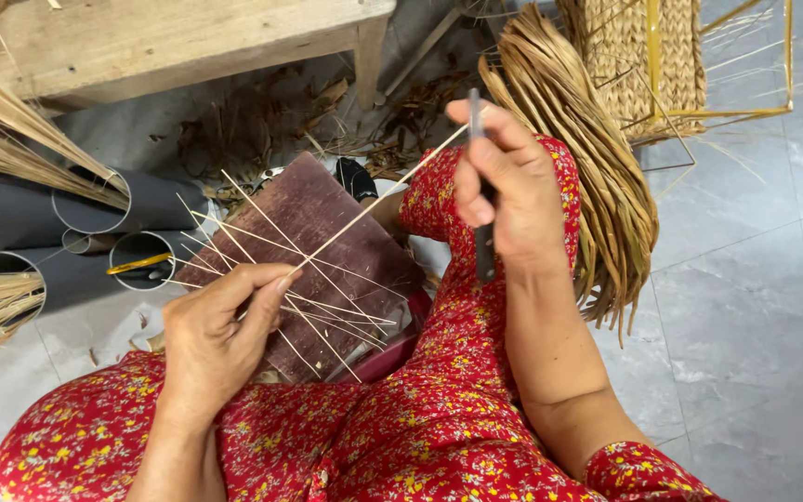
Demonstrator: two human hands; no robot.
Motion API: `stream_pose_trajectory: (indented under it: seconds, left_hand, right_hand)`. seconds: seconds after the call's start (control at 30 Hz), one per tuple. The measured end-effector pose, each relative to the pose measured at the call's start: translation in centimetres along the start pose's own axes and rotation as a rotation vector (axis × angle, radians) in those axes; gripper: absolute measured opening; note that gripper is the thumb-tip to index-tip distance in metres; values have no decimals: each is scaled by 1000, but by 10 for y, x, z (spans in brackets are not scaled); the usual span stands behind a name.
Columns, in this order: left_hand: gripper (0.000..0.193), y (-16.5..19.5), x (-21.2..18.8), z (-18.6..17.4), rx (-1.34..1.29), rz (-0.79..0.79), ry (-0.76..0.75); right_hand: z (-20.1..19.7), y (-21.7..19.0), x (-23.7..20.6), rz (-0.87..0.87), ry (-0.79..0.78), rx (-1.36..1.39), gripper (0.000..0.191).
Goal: The person sits on the floor and uses a small knife to shave and point the ends of thin bamboo sticks, working each stick against a small board on their lap and placing finished sticks on the board with a growing pile of completed sticks.
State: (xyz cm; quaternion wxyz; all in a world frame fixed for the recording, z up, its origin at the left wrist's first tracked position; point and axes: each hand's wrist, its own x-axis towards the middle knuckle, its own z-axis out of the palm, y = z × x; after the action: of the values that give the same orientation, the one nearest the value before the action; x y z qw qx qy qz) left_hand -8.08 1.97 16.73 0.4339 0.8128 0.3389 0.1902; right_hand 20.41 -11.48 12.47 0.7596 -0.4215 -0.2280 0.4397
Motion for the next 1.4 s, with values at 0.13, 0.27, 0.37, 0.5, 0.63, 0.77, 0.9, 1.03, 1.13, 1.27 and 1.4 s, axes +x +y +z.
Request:
stream_pose_trajectory:
  seconds: [0.13, 0.27, 0.37, 0.5, 0.63, 0.77, 0.9, 1.03, 1.13, 1.27, 1.4]
  left_hand:
    - [14, -6, -3, -8, -90, -77, 45]
    - [11, -10, 4, 1, -230, -93, 122]
    - [11, -7, 6, 15, -199, -92, 122]
    - [10, 2, 11, 29, -245, -35, 84]
    - [8, 6, 10, 27, -182, 76, 73]
    - [7, 5, 7, 26, -188, 97, 119]
    - [7, 4, 5, 29, -170, 99, 135]
    - [8, 6, 2, 26, -141, 159, 133]
    - [8, 7, 0, 24, -120, 109, 95]
    - [7, 7, -1, 23, -101, 163, 90]
    - [6, 5, -4, 20, -75, 147, 101]
  right_hand:
    - [-19, -27, 9, -123, 104, 256, 22]
    - [-1, -24, 1, -158, 38, -20, 34]
    - [35, 5, -11, 64, -114, -248, 45]
    - [65, 27, -17, 275, -362, -261, 46]
    - [70, 34, -19, 321, -358, -308, 38]
    - [67, 38, -23, 312, -338, -296, 35]
    - [69, 44, -27, 352, -356, -273, 37]
    - [68, 44, -28, 357, -336, -231, 34]
    - [64, 45, -29, 359, -329, -187, 33]
    - [63, 45, -31, 365, -350, -180, 32]
    - [61, 33, -26, 309, -227, -362, 32]
